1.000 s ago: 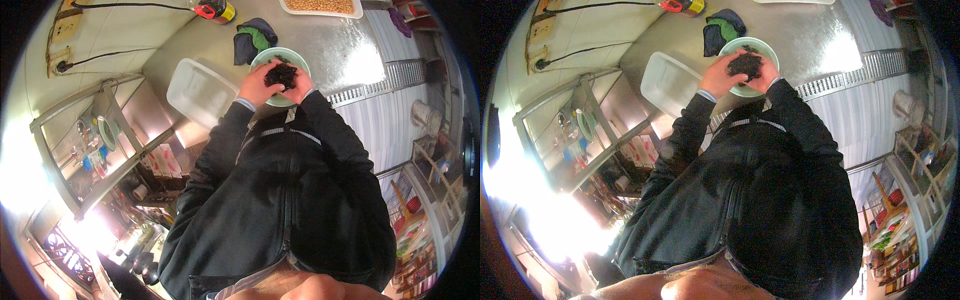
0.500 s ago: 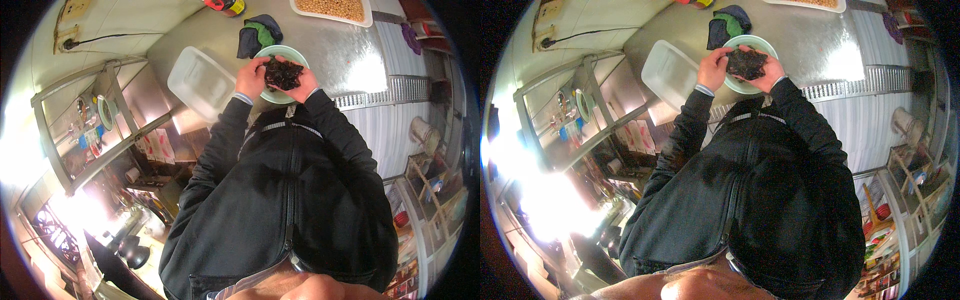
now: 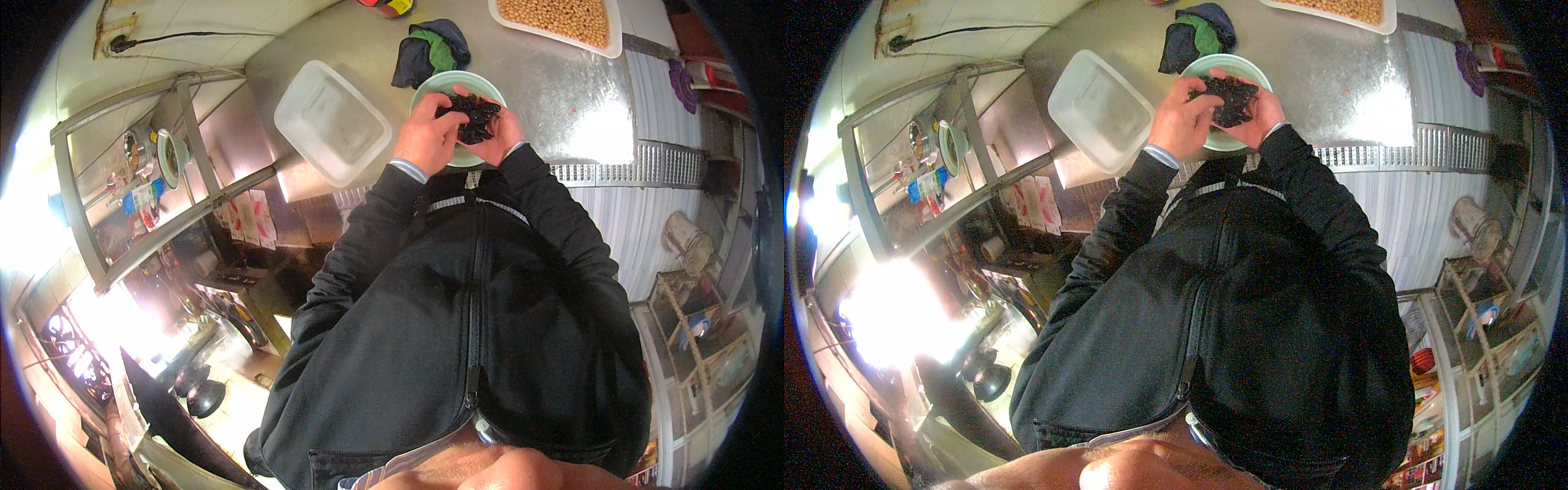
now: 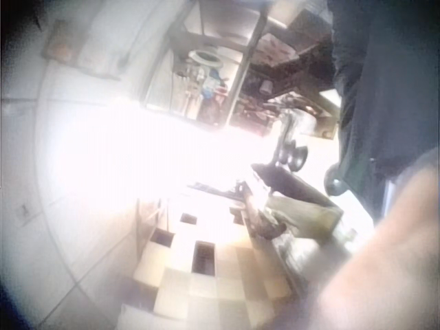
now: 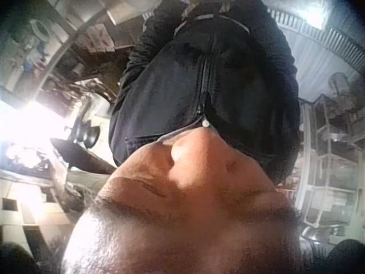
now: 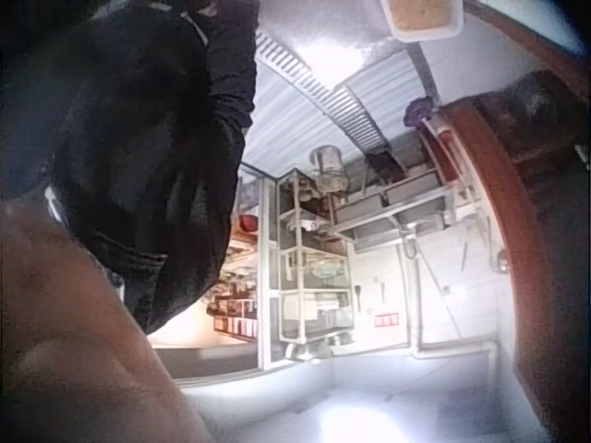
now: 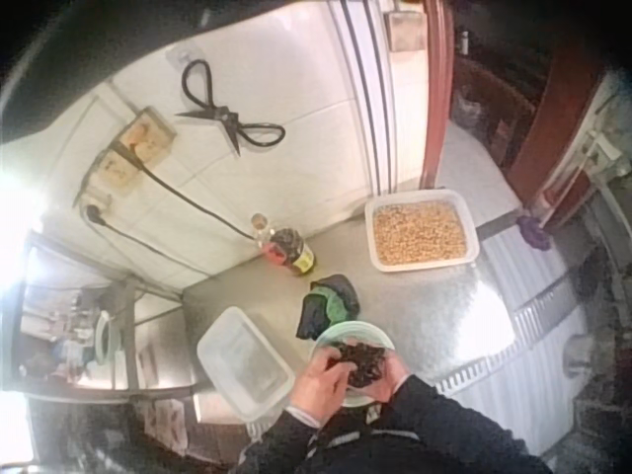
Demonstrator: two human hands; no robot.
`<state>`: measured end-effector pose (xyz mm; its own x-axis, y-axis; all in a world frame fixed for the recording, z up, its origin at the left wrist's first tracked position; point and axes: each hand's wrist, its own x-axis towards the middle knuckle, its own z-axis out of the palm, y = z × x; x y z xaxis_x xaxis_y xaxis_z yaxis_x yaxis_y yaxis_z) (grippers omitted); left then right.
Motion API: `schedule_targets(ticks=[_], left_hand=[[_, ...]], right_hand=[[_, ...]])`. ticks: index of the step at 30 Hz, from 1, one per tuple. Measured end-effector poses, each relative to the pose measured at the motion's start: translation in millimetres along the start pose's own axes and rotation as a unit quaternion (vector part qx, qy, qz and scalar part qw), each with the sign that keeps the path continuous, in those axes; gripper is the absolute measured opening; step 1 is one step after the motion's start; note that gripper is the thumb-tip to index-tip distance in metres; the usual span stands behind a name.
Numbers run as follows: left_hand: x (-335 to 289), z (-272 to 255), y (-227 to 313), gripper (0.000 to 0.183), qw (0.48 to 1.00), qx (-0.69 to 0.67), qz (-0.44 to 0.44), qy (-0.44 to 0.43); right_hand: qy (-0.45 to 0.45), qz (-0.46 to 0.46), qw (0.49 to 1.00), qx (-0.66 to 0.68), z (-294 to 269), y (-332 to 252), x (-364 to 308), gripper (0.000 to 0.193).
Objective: The person stir-fries chopped green vegetables in a wok over a gas burner, then adds dark ingredients and red peppers. They use a ladle to mix and transfer the vegetables into a colander, and later return to the wok to continue cooking.
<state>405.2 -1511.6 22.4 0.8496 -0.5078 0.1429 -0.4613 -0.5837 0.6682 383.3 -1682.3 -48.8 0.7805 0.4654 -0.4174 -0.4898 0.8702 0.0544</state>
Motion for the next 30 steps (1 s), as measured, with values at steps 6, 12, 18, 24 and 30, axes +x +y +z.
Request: schedule_targets(ticks=[6, 12, 18, 24, 30], left_hand=[[2, 7, 4, 0.019, 0.999, 0.006, -0.032, -0.002], [2, 10, 11, 0.020, 0.997, 0.032, -0.060, -0.020], [0, 11, 18, 0.018, 0.997, 0.055, -0.055, -0.026], [-5, 18, 21, 0.012, 0.997, 0.053, -0.058, -0.005], [-9, 19, 17, 0.011, 0.997, -0.041, -0.067, 0.029]], right_hand=[[-0.020, -0.001, 1.000, 0.013, 5, -5, 0, 0.048], [-0.028, 0.006, 1.000, 0.000, 8, -8, -1, 0.047], [-0.042, 0.002, 0.999, -0.020, 9, -8, -3, 0.047], [-0.058, 0.012, 0.998, 0.002, 9, -6, -6, 0.046], [-0.009, 0.022, 1.000, -0.005, 5, -6, -8, 0.045]])
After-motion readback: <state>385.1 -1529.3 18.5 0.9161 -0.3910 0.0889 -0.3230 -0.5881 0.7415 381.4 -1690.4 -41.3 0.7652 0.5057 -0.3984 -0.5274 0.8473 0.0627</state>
